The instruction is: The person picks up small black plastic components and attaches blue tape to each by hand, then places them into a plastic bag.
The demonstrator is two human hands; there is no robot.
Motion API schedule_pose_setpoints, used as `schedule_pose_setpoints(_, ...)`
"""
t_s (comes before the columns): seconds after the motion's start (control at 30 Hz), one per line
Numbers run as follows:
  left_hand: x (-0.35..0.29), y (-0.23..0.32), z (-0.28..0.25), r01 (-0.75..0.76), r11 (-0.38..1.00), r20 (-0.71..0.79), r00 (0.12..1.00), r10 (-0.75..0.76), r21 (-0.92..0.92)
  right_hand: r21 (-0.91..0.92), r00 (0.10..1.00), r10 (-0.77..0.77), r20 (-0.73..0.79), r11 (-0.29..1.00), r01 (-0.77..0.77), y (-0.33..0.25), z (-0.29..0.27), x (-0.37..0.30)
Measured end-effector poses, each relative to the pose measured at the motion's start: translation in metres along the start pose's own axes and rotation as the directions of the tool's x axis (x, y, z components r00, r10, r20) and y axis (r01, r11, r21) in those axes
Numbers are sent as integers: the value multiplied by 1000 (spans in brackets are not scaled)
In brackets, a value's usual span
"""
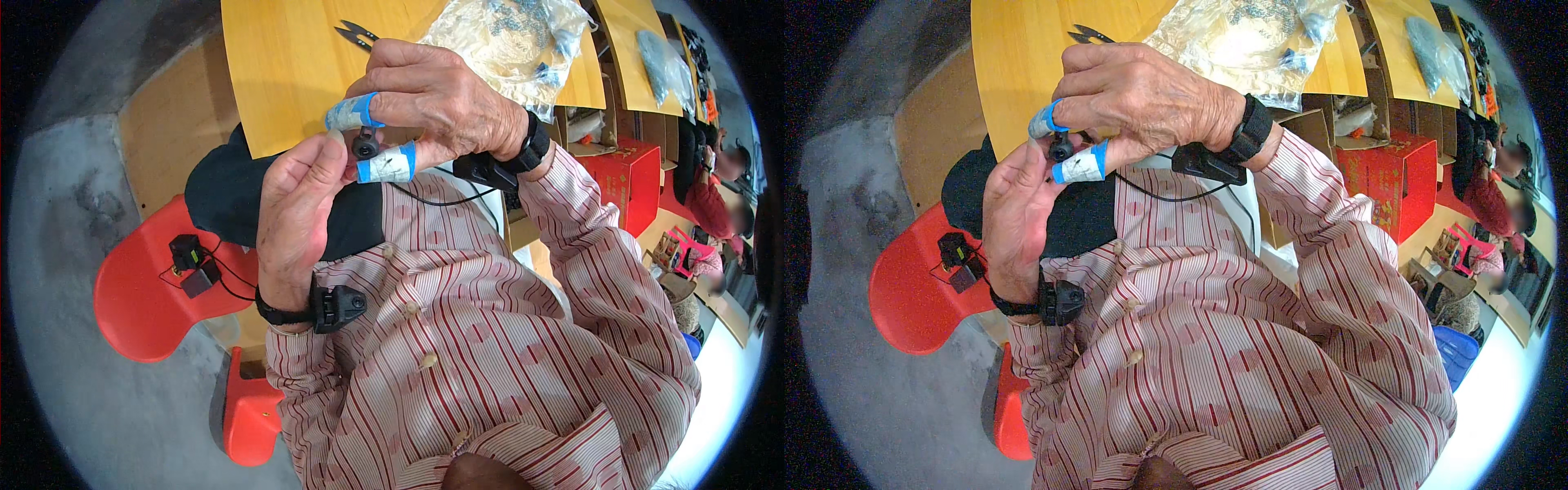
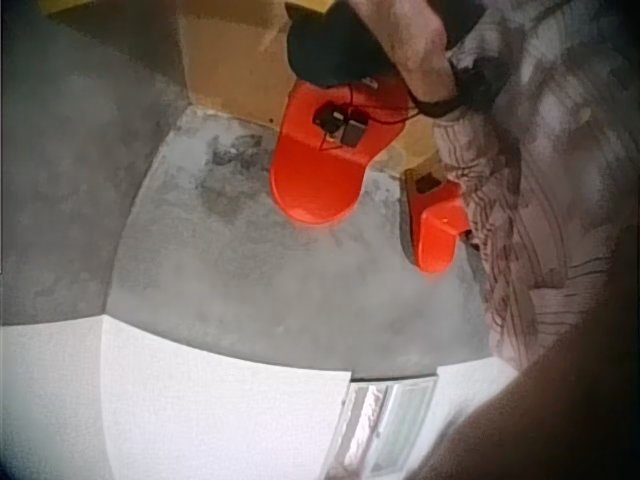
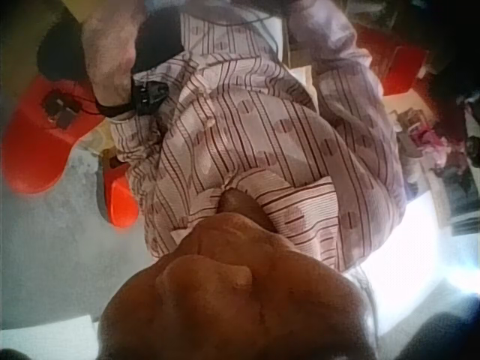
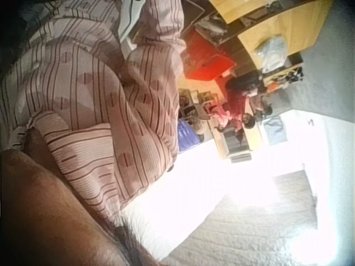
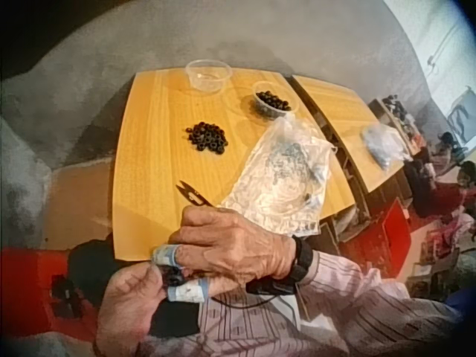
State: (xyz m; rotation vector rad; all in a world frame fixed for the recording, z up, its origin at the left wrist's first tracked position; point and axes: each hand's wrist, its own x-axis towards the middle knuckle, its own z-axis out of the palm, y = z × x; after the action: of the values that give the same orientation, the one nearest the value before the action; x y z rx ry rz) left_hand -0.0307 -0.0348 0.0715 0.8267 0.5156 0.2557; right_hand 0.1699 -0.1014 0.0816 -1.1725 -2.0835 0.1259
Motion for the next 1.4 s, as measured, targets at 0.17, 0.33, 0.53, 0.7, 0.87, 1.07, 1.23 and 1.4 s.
schedule_pose_setpoints(0.17,-2,3,4,-10,999,-72,997,6,-53,13,999,5,-45,1000,-5,0,1,0)
schedule_pose_setpoints(0.33,-1,0,-8,4,1000,14,1000,-4,-22,8,1000,-7,-24,1000,7,1,0,0)
schedule_pose_setpoints(0.53,-3,4,-3,-8,999,9,1000,7,53,-25,1000,-1,-9,1000,1,0,-1,2)
schedule_pose_setpoints(0.7,-3,3,-3,11,998,23,1000,-9,-59,-45,999,-33,28,998,35,3,-2,2)
schedule_pose_setpoints(0.87,-3,5,-3,10,999,51,999,-9,-35,-46,999,-44,17,998,45,3,-3,1)
schedule_pose_setpoints(1.07,-3,3,-8,16,999,75,997,-12,-45,-41,998,-63,1,997,63,2,-3,2)
schedule_pose_setpoints(1.23,-2,7,-4,7,999,0,1000,-7,-32,-8,996,-48,82,999,49,0,-8,3)
schedule_pose_setpoints(1.4,-2,7,0,-55,994,-20,998,57,93,-40,996,-43,72,998,46,2,-4,3)
